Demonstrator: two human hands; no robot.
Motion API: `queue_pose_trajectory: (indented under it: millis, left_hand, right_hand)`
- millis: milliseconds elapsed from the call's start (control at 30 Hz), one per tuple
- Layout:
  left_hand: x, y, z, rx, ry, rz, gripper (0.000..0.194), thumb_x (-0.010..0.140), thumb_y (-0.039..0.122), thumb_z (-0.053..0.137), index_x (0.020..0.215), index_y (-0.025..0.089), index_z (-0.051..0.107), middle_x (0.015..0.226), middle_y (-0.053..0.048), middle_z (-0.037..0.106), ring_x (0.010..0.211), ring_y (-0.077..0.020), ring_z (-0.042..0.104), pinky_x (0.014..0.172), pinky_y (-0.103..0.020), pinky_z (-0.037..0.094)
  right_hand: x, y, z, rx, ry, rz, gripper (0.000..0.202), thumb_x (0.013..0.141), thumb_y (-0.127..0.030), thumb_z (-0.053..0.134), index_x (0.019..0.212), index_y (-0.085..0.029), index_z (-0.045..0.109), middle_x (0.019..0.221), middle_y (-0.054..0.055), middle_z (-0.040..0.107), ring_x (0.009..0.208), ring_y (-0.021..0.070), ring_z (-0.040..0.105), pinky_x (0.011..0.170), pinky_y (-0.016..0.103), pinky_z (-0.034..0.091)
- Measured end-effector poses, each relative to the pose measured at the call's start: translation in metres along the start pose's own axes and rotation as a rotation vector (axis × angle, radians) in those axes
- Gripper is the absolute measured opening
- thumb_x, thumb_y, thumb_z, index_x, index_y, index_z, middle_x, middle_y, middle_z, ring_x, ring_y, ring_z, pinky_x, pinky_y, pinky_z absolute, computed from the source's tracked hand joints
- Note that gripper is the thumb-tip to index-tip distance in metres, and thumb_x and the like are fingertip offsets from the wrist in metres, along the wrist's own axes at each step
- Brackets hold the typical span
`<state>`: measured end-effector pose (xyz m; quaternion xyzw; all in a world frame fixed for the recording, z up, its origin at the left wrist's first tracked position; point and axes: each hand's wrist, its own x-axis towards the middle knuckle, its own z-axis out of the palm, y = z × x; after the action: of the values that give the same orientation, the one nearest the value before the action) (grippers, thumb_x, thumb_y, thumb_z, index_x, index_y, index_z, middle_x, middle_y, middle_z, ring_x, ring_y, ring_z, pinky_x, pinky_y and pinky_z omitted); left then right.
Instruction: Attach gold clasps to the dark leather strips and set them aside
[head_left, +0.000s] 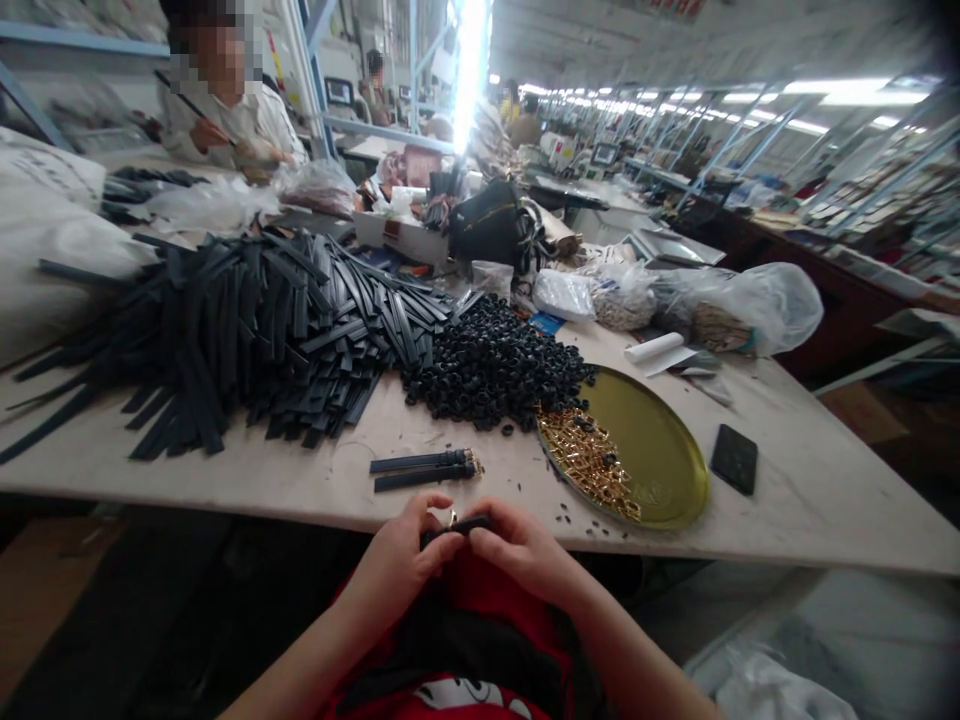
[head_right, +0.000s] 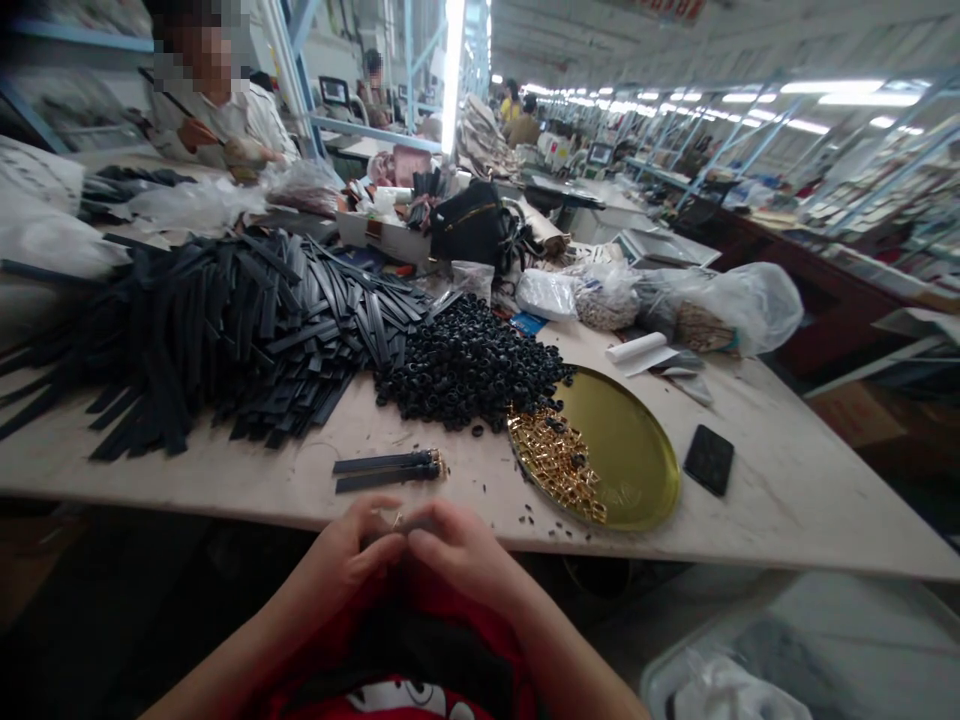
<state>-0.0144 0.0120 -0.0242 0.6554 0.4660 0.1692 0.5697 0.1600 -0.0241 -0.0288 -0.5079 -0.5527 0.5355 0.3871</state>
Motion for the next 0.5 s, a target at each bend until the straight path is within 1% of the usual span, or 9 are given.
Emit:
queue_pose_trajectory:
  millis: [33,67,100,133,167,200,267,367,500]
  left_hand:
    - [0.005,0.001,0.001,0.001,-0.024,0.013,0.034,0.08,0.038,0.048,0.108,0.017,0.049,0.062,0.005,0.054,0.054,-0.0121,0.05,0.054,-0.022,0.037]
    - [0.01,0.001,0.002,-0.002,-0.057,0.022,0.035,0.082,0.037,0.044,0.111,0.018,0.049,0.062,0.005,0.054,0.053,-0.012,0.05,0.054,-0.022,0.038]
    - [0.016,0.001,0.002,-0.006,-0.085,0.021,0.033,0.083,0.036,0.041,0.109,0.018,0.051,0.06,0.005,0.052,0.052,-0.0118,0.049,0.053,-0.022,0.037]
    - [0.021,0.001,0.003,-0.012,-0.094,0.012,0.032,0.084,0.037,0.04,0.105,0.018,0.054,0.058,0.005,0.051,0.051,-0.0116,0.048,0.051,-0.022,0.036]
    - [0.027,0.0,0.003,-0.02,-0.084,-0.002,0.031,0.084,0.038,0.039,0.1,0.017,0.056,0.056,0.005,0.049,0.05,-0.0114,0.046,0.05,-0.021,0.035]
    - [0.033,-0.001,0.003,-0.029,-0.061,-0.012,0.031,0.084,0.038,0.039,0.097,0.017,0.057,0.055,0.005,0.047,0.049,-0.0112,0.045,0.05,-0.021,0.034]
    - [0.044,-0.005,0.003,-0.041,-0.014,-0.017,0.029,0.083,0.038,0.04,0.093,0.017,0.058,0.056,0.005,0.047,0.05,-0.0108,0.044,0.052,-0.021,0.034]
    - [0.056,-0.009,0.001,-0.042,-0.005,-0.01,0.026,0.083,0.037,0.042,0.087,0.016,0.058,0.063,0.003,0.051,0.057,-0.0109,0.045,0.056,-0.021,0.035]
    - [0.063,-0.01,0.001,-0.009,-0.019,-0.025,0.026,0.083,0.036,0.041,0.086,0.017,0.058,0.064,0.003,0.051,0.059,-0.0116,0.045,0.056,-0.021,0.035]
  right_hand:
    - [0.011,0.003,-0.015,-0.047,0.021,0.006,0.021,0.083,-0.035,0.046,0.09,-0.019,0.056,0.076,0.002,0.059,0.066,0.0135,0.053,0.061,0.026,0.043]
    - [0.024,0.007,-0.031,-0.131,0.094,0.007,0.024,0.085,-0.036,0.042,0.091,-0.018,0.056,0.075,0.002,0.058,0.065,0.0136,0.054,0.06,0.026,0.043]
    - [0.039,0.012,-0.047,-0.278,0.216,-0.004,0.025,0.086,-0.035,0.04,0.092,-0.018,0.056,0.076,0.003,0.058,0.066,0.014,0.054,0.061,0.026,0.044]
    - [0.053,0.018,-0.061,-0.478,0.322,-0.015,0.023,0.086,-0.032,0.041,0.093,-0.017,0.057,0.081,0.004,0.059,0.072,0.015,0.055,0.066,0.026,0.043]
    - [0.068,0.024,-0.075,-0.694,0.363,-0.01,0.021,0.086,-0.028,0.041,0.093,-0.017,0.058,0.087,0.006,0.059,0.078,0.0157,0.056,0.07,0.026,0.043]
    - [0.08,0.03,-0.085,-0.859,0.369,0.009,0.02,0.085,-0.024,0.042,0.093,-0.018,0.059,0.088,0.007,0.058,0.08,0.0161,0.056,0.071,0.026,0.042]
    - [0.098,0.041,-0.098,-1.033,0.322,0.052,0.018,0.083,-0.019,0.045,0.087,-0.018,0.062,0.086,0.007,0.057,0.077,0.0165,0.056,0.069,0.026,0.04]
    - [0.104,0.051,-0.102,-1.064,0.277,0.091,0.016,0.081,-0.015,0.047,0.078,-0.018,0.062,0.08,0.006,0.055,0.071,0.0166,0.054,0.066,0.027,0.038]
    - [0.087,0.054,-0.1,-1.034,0.244,0.105,0.008,0.077,-0.015,0.051,0.076,-0.018,0.059,0.081,0.005,0.054,0.075,0.0172,0.052,0.069,0.027,0.037]
